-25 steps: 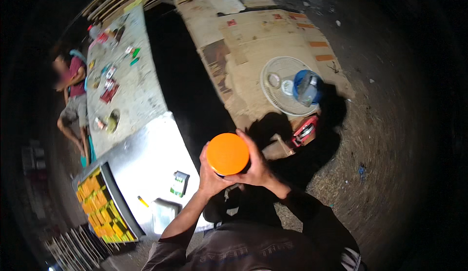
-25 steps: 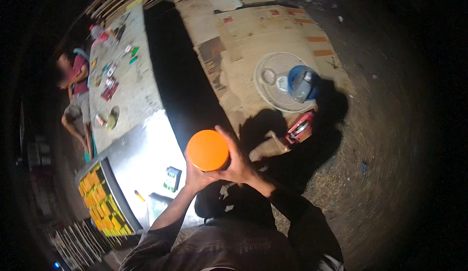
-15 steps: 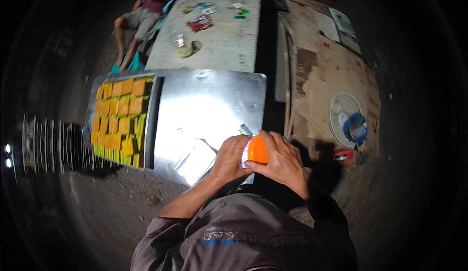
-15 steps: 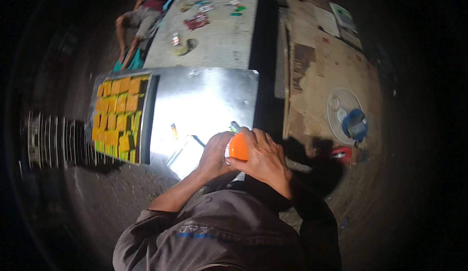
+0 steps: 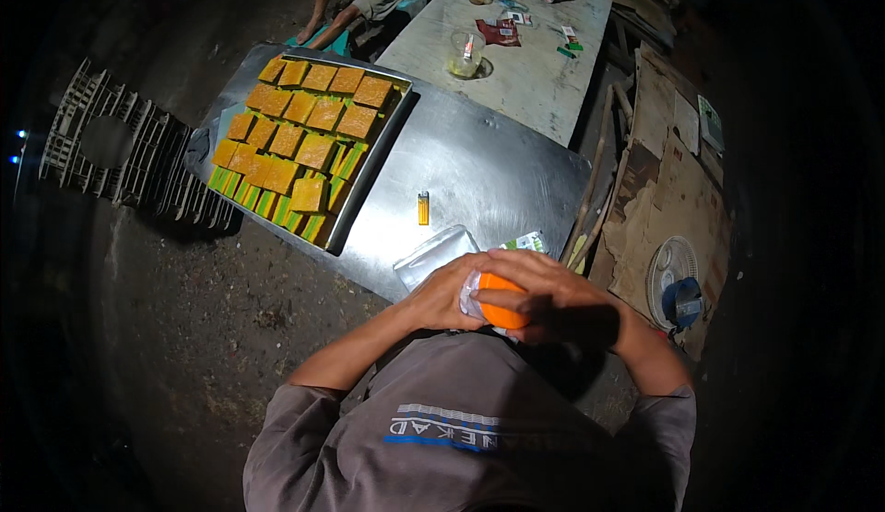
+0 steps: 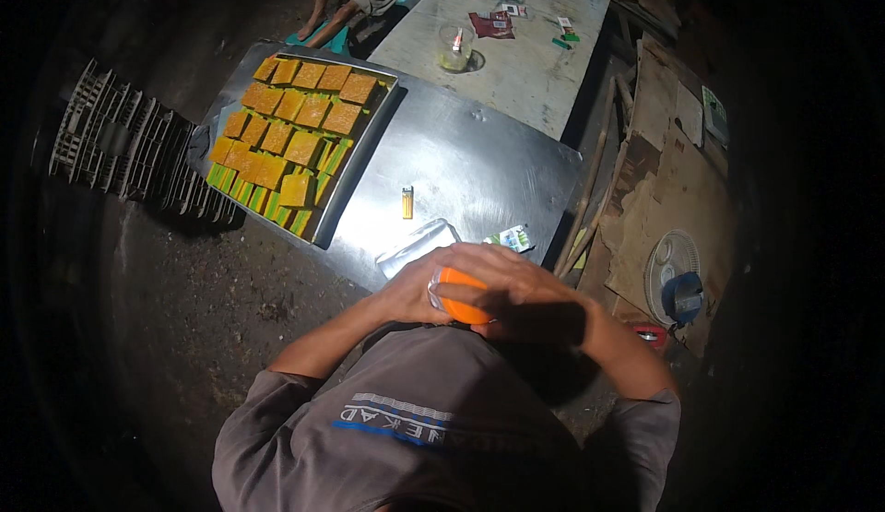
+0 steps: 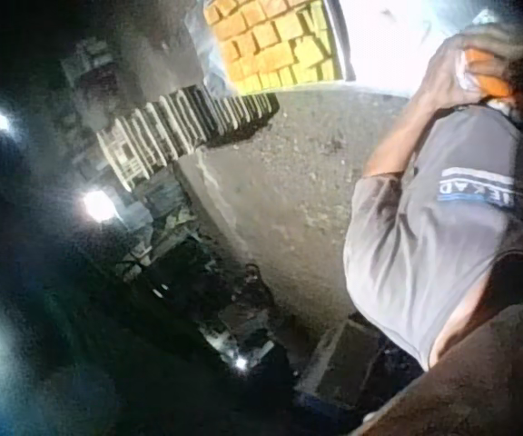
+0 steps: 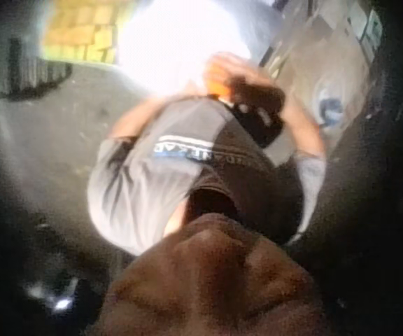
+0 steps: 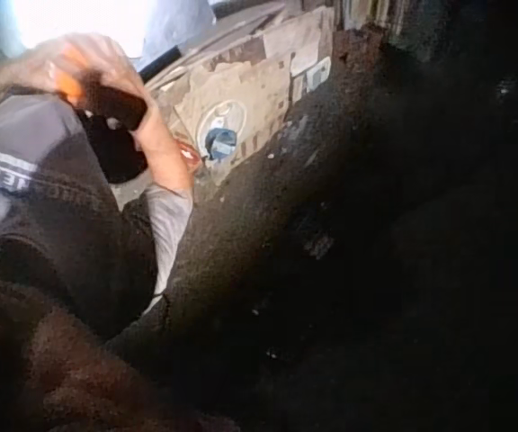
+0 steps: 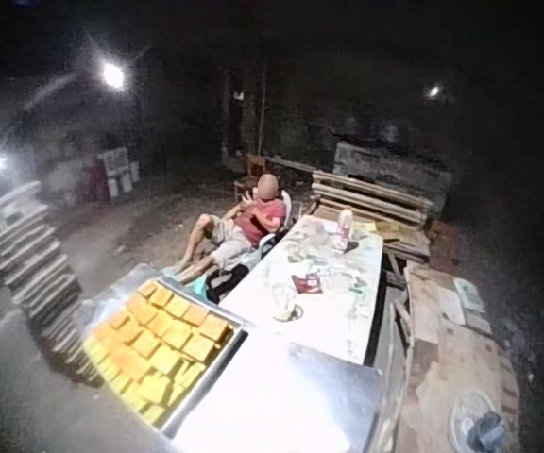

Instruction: The person wraps rectangular yellow food items in green leaf wrappers by hand. They pick up each item, fold the leaf around it, and place the wrapped unit onto a metal tray. The person also handles a small container and a cloth during the process.

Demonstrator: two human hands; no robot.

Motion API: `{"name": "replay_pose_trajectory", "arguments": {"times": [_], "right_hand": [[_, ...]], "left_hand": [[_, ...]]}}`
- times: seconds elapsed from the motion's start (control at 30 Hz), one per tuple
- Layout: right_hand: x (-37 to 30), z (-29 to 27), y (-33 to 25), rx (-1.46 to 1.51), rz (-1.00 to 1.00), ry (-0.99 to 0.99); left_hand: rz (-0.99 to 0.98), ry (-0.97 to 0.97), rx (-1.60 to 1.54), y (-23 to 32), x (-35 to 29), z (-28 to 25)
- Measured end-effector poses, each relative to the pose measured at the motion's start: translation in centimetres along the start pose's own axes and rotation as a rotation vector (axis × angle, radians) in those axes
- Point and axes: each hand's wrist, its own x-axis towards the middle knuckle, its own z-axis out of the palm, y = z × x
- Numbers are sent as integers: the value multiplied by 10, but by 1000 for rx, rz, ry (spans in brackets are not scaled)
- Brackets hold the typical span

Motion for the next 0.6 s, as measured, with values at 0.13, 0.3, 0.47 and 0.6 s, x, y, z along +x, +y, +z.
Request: {"name": "replay_pose_trajectory", "arguments": {"times": [0.13,0.3,0.47,0.6], "right_hand": [[6,-11,46,419,269,357],[1,90,196,-64,748,447],[4,148,223,-288,782,361],[37,85,131,105,537,696]], "left_hand": [[-68,353,-30,-10,-21,-7],[-7,526,31,-23,-11,-11],[-22,559,140,-17,-13,-21],[-55,581,337,-20,-19,-25]]}}
